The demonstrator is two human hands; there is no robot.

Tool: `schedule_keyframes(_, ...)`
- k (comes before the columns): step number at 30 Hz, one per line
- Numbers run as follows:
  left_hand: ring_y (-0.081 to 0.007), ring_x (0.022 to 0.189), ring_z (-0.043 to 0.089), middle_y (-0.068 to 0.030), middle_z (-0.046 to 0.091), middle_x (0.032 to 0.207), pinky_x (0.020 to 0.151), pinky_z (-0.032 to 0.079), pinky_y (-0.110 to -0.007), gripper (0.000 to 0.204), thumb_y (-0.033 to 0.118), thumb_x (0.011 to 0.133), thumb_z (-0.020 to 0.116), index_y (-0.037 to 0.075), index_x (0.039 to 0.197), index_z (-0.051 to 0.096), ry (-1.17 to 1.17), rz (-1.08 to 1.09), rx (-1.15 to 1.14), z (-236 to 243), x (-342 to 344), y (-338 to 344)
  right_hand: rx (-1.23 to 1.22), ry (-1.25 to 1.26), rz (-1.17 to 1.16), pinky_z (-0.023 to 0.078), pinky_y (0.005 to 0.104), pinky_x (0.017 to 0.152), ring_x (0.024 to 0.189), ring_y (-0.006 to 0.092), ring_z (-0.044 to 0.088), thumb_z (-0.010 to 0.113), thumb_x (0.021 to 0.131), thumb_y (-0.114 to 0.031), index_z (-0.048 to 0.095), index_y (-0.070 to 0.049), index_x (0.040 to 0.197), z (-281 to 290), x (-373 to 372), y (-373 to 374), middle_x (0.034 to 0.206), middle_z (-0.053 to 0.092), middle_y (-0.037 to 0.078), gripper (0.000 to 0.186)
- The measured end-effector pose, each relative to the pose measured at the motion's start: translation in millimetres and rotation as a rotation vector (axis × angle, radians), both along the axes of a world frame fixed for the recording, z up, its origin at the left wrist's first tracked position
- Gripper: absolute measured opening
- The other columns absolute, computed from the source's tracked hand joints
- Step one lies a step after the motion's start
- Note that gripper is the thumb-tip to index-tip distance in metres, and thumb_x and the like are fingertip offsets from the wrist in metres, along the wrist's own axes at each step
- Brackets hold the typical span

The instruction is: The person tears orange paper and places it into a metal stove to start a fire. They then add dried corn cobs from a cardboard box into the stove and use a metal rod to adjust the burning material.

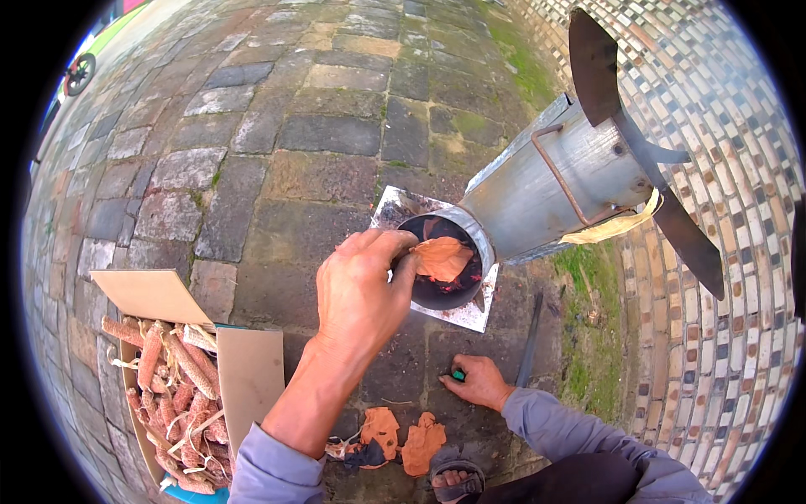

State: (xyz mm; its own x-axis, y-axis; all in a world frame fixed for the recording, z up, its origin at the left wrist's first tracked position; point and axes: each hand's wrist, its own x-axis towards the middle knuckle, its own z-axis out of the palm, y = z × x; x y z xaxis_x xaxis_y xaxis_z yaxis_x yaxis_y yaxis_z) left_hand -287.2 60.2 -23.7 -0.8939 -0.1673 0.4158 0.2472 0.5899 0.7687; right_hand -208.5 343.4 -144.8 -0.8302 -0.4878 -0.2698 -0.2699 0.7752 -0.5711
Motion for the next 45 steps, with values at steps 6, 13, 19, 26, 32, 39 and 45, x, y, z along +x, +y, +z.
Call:
schedule_keyframes(6,-0.0312,0.076,0.066,-0.0103,0.067,0.08,0.067,0.051,-0.041,0.011,0.01,0.078,0.076,0.006,0.087,0.072,-0.008,0.052,-0.051,4.5,-8.8,4.0,-0.009,0.005,-0.014,0.052,0.0444,0.063,0.071,0.0375,0.066,0.078,0.08,-0.024,0.055,-0.003,0.08,-0.4,1.1,-1.2,0.073,0.063,0.016,0.031)
schedule_keyframes(13,-0.0283,0.07,0.065,-0.0094,0.065,0.078,0.064,0.05,-0.04,0.011,0.013,0.076,0.077,0.006,0.081,0.071,-0.084,0.083,-0.051,3.2,-12.4,1.5,0.027,-0.006,-0.009,0.052,0.0446,0.062,0.07,0.0376,0.066,0.078,0.08,-0.026,0.056,-0.003,0.08,-0.9,-0.3,1.4,0.073,0.063,0.016,0.032)
schedule_keyframes(19,-0.0249,0.067,0.063,-0.0094,0.064,0.076,0.062,0.05,-0.037,0.013,0.013,0.075,0.079,0.005,0.081,0.071,-0.114,0.092,-0.003,3.1,-9.7,-4.5,0.005,-0.017,-0.008,0.051,0.0444,0.061,0.068,0.0378,0.065,0.079,0.08,-0.026,0.056,-0.003,0.08,-2.7,-0.9,-1.0,0.071,0.062,0.016,0.033)
schedule_keyframes(26,-0.0206,0.063,0.061,-0.0081,0.062,0.073,0.059,0.049,-0.034,0.015,0.011,0.075,0.08,0.003,0.081,0.07,-0.063,0.087,0.062,8.8,-8.3,-9.5,0.002,-0.04,-0.018,0.051,0.0442,0.061,0.068,0.0374,0.065,0.079,0.08,-0.027,0.057,-0.003,0.08,-0.2,-1.7,-2.0,0.071,0.062,0.016,0.033)
schedule_keyframes(32,-0.0189,0.063,0.061,-0.0082,0.064,0.074,0.058,0.049,-0.033,0.015,0.009,0.074,0.081,0.003,0.081,0.069,-0.057,0.06,0.073,0.4,-7.1,-6.8,0.007,-0.037,-0.021,0.052,0.0438,0.062,0.07,0.0368,0.066,0.078,0.08,-0.027,0.057,-0.003,0.079,-0.9,-2.7,1.2,0.072,0.062,0.016,0.032)
schedule_keyframes(39,-0.0199,0.063,0.063,-0.009,0.066,0.077,0.059,0.05,-0.033,0.014,0.008,0.075,0.08,0.003,0.083,0.07,-0.033,0.07,0.027,3.8,-8.0,-6.1,-0.016,-0.03,-0.009,0.052,0.0432,0.063,0.071,0.0358,0.067,0.078,0.08,-0.026,0.056,-0.002,0.08,1.8,-1.8,-1.4,0.073,0.063,0.016,0.033)
schedule_keyframes(45,-0.016,0.063,0.062,-0.0085,0.066,0.075,0.059,0.05,-0.031,0.016,0.006,0.076,0.079,0.002,0.088,0.07,-0.026,0.109,0.077,11.6,-4.4,-13.7,-0.037,0.003,-0.006,0.052,0.0433,0.061,0.068,0.0368,0.066,0.079,0.08,-0.025,0.056,-0.002,0.078,-2.0,-1.5,-0.1,0.071,0.062,0.016,0.032)
